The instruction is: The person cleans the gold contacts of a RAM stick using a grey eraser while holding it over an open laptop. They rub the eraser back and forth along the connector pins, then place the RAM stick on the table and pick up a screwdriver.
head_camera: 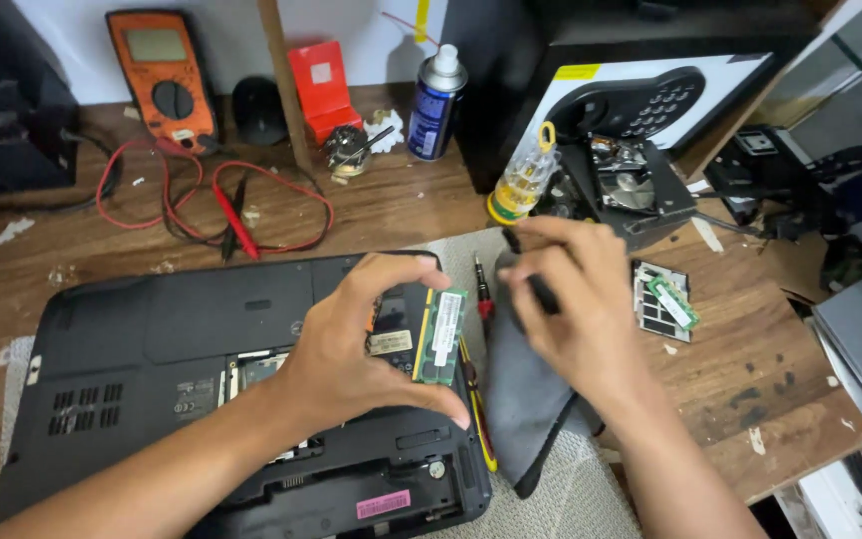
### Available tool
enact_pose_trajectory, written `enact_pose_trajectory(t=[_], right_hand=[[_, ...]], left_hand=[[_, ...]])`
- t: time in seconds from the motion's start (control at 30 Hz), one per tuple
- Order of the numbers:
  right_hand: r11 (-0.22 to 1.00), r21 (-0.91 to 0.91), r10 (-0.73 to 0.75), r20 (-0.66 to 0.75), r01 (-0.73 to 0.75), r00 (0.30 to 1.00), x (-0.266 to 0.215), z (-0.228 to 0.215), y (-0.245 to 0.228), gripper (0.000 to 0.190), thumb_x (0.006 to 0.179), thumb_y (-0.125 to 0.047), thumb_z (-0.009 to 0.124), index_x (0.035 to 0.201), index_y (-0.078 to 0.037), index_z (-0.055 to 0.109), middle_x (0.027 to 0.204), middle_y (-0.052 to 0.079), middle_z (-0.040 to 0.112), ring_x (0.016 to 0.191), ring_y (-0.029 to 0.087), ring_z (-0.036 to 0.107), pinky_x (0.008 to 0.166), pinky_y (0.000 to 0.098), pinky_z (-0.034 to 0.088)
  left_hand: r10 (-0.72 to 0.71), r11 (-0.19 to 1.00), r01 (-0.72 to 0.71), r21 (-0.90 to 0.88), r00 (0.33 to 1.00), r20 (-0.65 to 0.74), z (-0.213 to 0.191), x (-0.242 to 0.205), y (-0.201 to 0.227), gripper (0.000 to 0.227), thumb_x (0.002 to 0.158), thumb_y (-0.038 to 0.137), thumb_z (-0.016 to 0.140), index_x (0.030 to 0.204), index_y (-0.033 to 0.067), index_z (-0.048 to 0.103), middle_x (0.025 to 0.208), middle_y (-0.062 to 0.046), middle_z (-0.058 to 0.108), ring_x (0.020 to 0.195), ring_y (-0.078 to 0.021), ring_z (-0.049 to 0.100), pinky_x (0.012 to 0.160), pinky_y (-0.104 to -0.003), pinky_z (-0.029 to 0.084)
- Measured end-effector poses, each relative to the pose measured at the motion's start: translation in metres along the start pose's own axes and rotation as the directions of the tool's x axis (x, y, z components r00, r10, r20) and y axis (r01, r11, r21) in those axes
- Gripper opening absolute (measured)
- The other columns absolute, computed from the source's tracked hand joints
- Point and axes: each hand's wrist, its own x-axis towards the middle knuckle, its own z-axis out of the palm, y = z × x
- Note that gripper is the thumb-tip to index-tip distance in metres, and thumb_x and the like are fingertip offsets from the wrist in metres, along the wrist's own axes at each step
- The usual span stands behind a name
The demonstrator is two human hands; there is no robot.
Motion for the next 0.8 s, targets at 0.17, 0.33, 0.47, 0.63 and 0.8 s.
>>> enact_pose_trajectory(t=[0.17,0.33,0.47,0.63,0.8], right_hand=[[0.944,0.295,-0.172,0.066,0.145,0.983,-0.01,0.012,-0.009,0.02,0.094,-0.008,0.071,0.11,-0.003,0.061,0.107,0.012,0.059,0.097,0.023,0.059,0.088,0.0328,0.05],[0.936,0.321,-0.186,0.096,0.146,0.978,-0.003,-0.001,-0.024,0.025,0.099,-0.008,0.064,0.123,-0.008,0.068,0.085,0.003,0.032,0.076,0.02,0.04,0.071,0.0335,0.037],[0.916,0.371,-0.267,0.285,0.151,0.921,0.002,-0.011,-0.029,0.027,0.099,-0.01,0.061,0.126,-0.013,0.064,0.091,0.005,0.04,0.079,0.024,0.047,0.077,0.0386,0.042],[0.905,0.402,-0.291,0.354,0.136,0.889,-0.005,-0.01,-0.016,0.025,0.101,-0.011,0.057,0.126,-0.01,0.062,0.091,0.007,0.043,0.078,0.026,0.048,0.077,0.0385,0.04],[0.914,0.399,-0.221,0.327,0.078,0.919,-0.006,-0.013,-0.008,0.029,0.09,-0.012,0.073,0.118,-0.006,0.068,0.089,0.004,0.046,0.076,0.018,0.047,0.072,0.0324,0.044]], left_hand=[[0.018,0.999,-0.018,-0.036,1.0,0.0,-0.002,0.001,0.002,0.104,0.055,0.052,0.092,0.137,0.0081,0.045,0.123,-0.008,0.069,0.117,-0.022,0.068,0.106,-0.034,0.053],[0.073,0.991,-0.068,-0.117,0.997,0.041,-0.002,-0.002,0.0,0.11,0.053,0.051,0.094,0.14,0.007,0.043,0.126,-0.008,0.069,0.118,-0.0222,0.069,0.107,-0.035,0.055],[-0.012,0.991,0.034,-0.129,0.985,0.169,-0.007,-0.004,0.003,0.118,0.049,0.048,0.096,0.145,0.0111,0.037,0.127,-0.011,0.071,0.124,-0.0229,0.07,0.113,-0.036,0.051],[-0.074,0.989,0.105,-0.1,0.959,0.272,-0.001,-0.01,-0.005,0.125,0.044,0.048,0.098,0.146,0.0082,0.037,0.131,-0.013,0.071,0.129,-0.0247,0.068,0.112,-0.037,0.049],[-0.132,0.988,0.151,-0.025,0.921,0.367,-0.003,-0.004,0.001,0.115,0.055,0.048,0.094,0.149,0.0065,0.041,0.152,-0.01,0.054,0.142,-0.0255,0.052,0.12,-0.041,0.036]])
